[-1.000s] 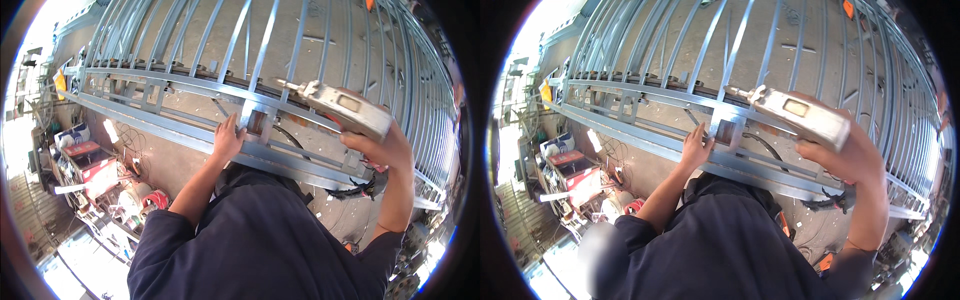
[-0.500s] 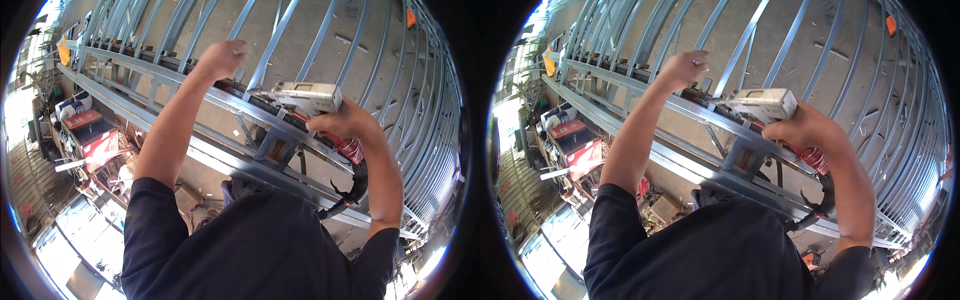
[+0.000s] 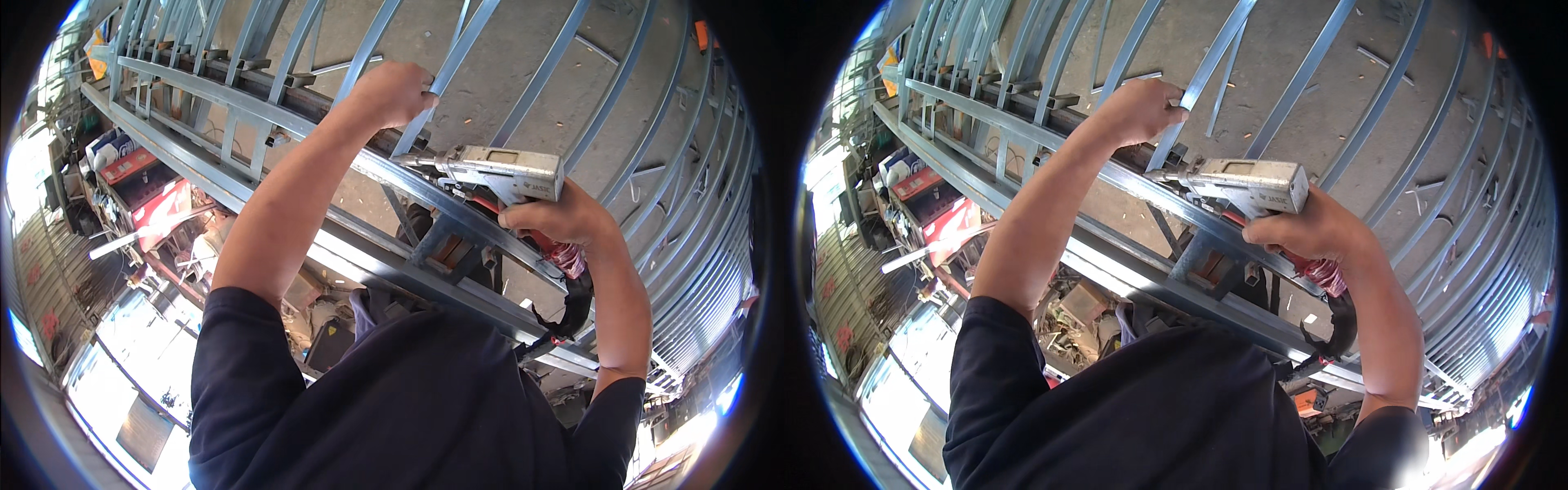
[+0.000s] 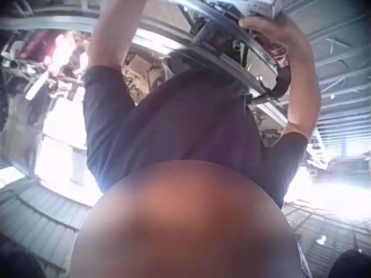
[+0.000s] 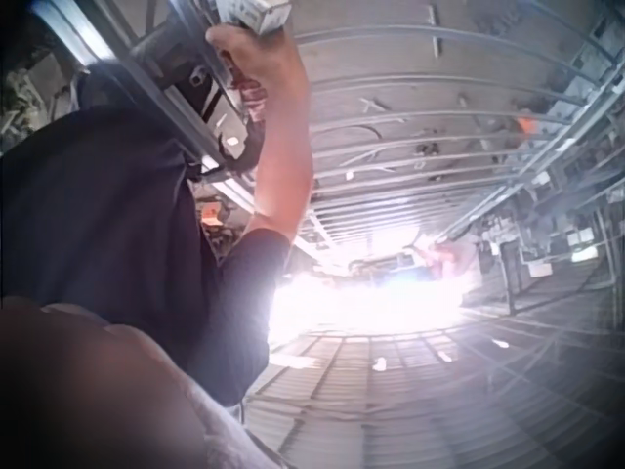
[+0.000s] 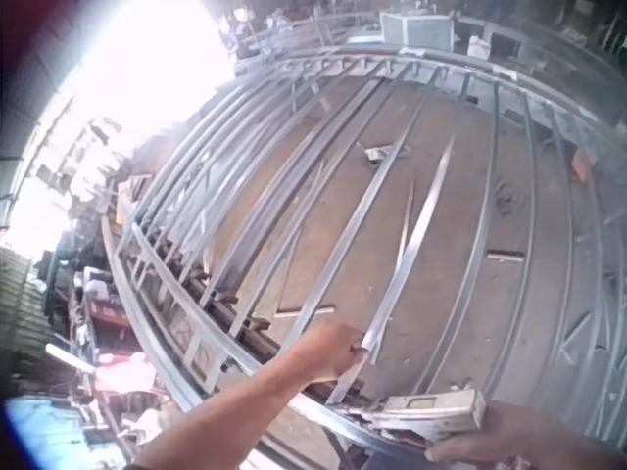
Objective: The person welds multiple joints on a large metal frame structure using a handheld welding torch. They move along the frame, applying welds at various intersections while holding the frame with the other hand.
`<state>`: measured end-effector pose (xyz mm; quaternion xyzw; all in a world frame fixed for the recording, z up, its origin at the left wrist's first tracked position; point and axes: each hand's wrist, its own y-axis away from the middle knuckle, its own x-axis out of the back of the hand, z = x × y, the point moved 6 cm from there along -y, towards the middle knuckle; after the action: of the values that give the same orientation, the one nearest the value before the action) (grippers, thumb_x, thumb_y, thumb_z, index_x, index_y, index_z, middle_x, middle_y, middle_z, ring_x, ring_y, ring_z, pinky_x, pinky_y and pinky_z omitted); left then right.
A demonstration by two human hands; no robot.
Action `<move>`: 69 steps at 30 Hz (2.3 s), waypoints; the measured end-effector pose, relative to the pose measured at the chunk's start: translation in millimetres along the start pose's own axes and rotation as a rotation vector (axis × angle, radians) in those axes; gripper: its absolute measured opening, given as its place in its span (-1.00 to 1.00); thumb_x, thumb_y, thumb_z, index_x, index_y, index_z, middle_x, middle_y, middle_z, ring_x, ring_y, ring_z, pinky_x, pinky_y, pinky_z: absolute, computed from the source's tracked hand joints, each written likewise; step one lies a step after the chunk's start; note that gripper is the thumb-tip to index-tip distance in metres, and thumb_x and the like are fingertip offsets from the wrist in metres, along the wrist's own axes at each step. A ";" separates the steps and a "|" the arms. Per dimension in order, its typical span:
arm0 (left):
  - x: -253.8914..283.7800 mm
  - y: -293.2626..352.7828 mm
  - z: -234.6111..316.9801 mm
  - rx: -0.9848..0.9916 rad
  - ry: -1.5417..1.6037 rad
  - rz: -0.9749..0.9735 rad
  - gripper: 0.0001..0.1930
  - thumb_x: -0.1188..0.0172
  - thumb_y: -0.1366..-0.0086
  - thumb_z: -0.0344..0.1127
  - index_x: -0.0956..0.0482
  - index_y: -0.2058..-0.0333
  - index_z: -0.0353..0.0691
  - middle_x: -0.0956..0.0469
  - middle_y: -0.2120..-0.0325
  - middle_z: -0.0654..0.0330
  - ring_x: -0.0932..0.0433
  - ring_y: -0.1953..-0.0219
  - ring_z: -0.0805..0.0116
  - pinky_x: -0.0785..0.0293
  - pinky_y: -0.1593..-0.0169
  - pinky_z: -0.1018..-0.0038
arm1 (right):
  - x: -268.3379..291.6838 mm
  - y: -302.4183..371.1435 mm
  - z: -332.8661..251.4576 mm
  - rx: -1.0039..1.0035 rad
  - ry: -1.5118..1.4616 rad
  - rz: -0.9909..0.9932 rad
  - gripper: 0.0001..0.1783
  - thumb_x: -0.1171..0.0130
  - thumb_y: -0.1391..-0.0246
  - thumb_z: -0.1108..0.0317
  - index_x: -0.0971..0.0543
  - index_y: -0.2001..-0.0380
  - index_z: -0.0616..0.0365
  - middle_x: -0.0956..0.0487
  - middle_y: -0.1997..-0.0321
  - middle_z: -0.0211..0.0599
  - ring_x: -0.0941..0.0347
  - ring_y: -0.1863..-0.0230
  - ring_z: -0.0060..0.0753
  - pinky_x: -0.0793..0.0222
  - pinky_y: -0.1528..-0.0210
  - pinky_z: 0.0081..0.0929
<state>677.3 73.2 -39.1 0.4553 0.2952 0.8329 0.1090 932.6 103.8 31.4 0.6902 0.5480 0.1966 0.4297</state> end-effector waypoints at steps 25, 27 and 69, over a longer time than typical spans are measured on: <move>4.9 -2.6 4.2 0.118 0.001 -0.050 -0.56 -0.40 -0.32 -0.04 -0.72 -0.12 -0.05 -0.77 0.21 -0.02 -0.75 0.12 0.00 -0.61 -0.01 0.14 | -5.4 -3.3 10.2 0.041 -0.009 -0.033 -0.27 -0.50 0.05 0.27 -0.54 -0.23 0.24 -0.67 0.18 -0.27 -0.58 0.32 -0.45 -0.60 0.29 -0.41; 4.6 -3.5 4.5 0.126 -0.010 -0.062 -0.56 -0.40 -0.33 -0.03 -0.72 -0.12 -0.03 -0.77 0.22 -0.01 -0.75 0.13 0.03 -0.61 0.00 0.15 | -4.9 -1.6 9.1 0.033 0.003 -0.009 -0.26 -0.50 0.04 0.29 -0.54 -0.25 0.23 -0.67 0.17 -0.27 -0.58 0.31 -0.46 -0.60 0.28 -0.41; 2.8 -14.8 1.2 0.008 -0.091 -0.101 -0.54 -0.39 -0.31 -0.01 -0.73 -0.10 -0.09 -0.77 0.21 0.03 -0.74 0.14 0.05 -0.61 0.00 0.14 | 2.7 15.3 19.3 0.047 0.002 0.037 -0.33 -0.53 0.03 0.41 -0.57 -0.20 0.24 -0.67 0.17 -0.28 -0.60 0.22 -0.44 -0.61 0.20 -0.43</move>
<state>675.4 86.8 -45.3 0.4776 0.3160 0.8035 0.1624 956.9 98.6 32.6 0.7100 0.5399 0.1922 0.4093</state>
